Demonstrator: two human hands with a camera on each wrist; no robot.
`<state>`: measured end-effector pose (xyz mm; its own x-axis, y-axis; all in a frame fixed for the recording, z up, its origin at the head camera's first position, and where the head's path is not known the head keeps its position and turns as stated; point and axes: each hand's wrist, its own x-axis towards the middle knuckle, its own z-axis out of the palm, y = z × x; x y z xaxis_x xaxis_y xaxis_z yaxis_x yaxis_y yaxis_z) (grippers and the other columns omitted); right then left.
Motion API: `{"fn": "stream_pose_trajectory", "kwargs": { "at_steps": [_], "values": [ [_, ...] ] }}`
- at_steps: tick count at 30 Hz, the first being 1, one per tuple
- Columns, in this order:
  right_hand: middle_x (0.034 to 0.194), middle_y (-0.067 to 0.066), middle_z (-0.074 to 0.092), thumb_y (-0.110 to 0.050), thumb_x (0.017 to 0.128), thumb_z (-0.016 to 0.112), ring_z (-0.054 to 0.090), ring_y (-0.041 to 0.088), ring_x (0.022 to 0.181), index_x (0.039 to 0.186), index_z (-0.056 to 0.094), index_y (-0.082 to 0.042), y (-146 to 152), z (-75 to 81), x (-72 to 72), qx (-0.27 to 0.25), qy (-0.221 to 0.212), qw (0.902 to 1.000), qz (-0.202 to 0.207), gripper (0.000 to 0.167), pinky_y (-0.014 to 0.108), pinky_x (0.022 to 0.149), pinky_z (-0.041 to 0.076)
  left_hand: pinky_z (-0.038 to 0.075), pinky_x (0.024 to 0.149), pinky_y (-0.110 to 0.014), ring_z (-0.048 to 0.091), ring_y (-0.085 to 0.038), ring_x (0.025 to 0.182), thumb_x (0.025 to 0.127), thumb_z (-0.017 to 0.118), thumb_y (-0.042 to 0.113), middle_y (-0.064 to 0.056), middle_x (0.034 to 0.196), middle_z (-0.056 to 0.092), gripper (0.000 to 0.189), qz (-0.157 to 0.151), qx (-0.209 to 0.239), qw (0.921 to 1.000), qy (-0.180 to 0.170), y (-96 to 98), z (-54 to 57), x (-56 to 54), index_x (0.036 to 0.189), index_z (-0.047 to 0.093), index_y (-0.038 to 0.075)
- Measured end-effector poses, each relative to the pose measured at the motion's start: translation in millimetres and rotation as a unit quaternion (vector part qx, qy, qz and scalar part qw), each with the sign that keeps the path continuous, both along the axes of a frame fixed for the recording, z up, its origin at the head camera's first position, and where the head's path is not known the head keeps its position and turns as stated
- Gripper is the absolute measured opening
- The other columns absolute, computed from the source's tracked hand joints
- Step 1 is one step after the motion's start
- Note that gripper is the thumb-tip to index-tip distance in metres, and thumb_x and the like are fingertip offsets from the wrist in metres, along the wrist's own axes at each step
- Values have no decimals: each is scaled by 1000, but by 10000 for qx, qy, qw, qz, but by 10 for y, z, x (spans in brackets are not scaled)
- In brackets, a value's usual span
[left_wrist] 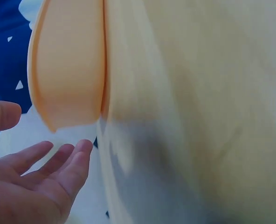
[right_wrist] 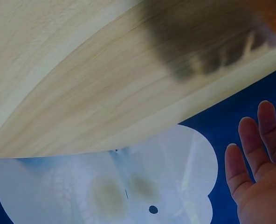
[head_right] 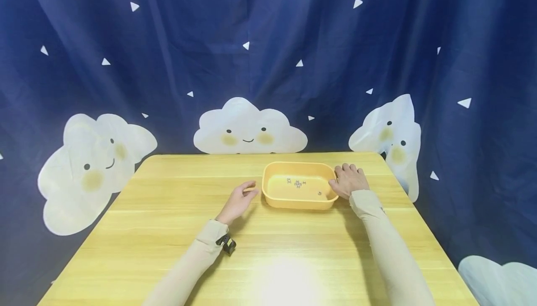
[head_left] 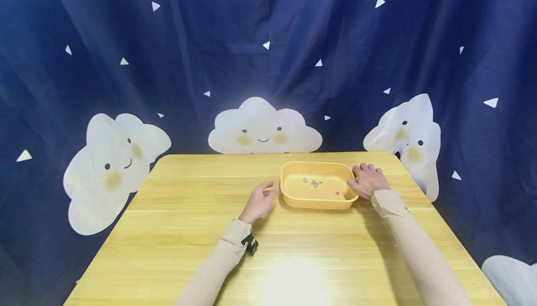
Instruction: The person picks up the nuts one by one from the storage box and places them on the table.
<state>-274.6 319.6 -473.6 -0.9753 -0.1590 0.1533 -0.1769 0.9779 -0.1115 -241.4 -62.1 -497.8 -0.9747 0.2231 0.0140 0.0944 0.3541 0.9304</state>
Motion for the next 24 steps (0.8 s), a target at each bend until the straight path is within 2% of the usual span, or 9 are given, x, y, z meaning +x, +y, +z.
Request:
{"fn": "stream_pose_trajectory", "kwargs": {
  "at_steps": [5, 10, 15, 18, 24],
  "values": [
    [123, 21, 62, -33, 94, 48, 55, 43, 112, 109, 61, -7, -2, 20, -1, 29, 1, 10000, -1, 33, 60, 87, 42, 56, 103, -48, 64, -37, 125, 105, 57, 24, -21, 144, 60, 47, 126, -276, 9986, 430, -116, 78, -73, 145, 54, 0],
    [122, 21, 62, -32, 95, 49, 56, 44, 110, 113, 62, -5, 3, 19, 0, 61, -12, 10000, 20, 35, 61, 86, 42, 59, 97, -45, 69, -32, 112, 103, 61, 20, -19, 129, 68, 40, -7, -697, 9926, 997, -167, 181, -154, 136, 62, -2],
    [120, 20, 63, -33, 94, 49, 56, 43, 108, 113, 63, -5, 14, -5, -7, 72, 28, 10000, 25, 36, 60, 85, 43, 60, 89, -40, 70, -26, 102, 102, 62, 18, -16, 117, 72, 34, -455, -1419, 9776, 1487, -133, 325, -248, 130, 67, -1],
    [119, 20, 63, -34, 94, 49, 56, 43, 108, 111, 63, -6, 24, -20, -14, 65, 58, 10000, 37, 36, 60, 85, 43, 59, 86, -36, 69, -23, 100, 102, 62, 19, -13, 117, 72, 34, -759, -1847, 9663, 1622, -83, 412, -306, 130, 67, 2],
    [120, 20, 62, -35, 93, 48, 56, 43, 109, 112, 63, -6, 22, -12, -10, 49, 6, 10000, 39, 37, 60, 86, 43, 59, 87, -34, 69, -22, 99, 101, 64, 18, -13, 118, 73, 31, -1328, -2361, 9437, 1899, 57, 541, -426, 125, 70, 0]
  ]
}}
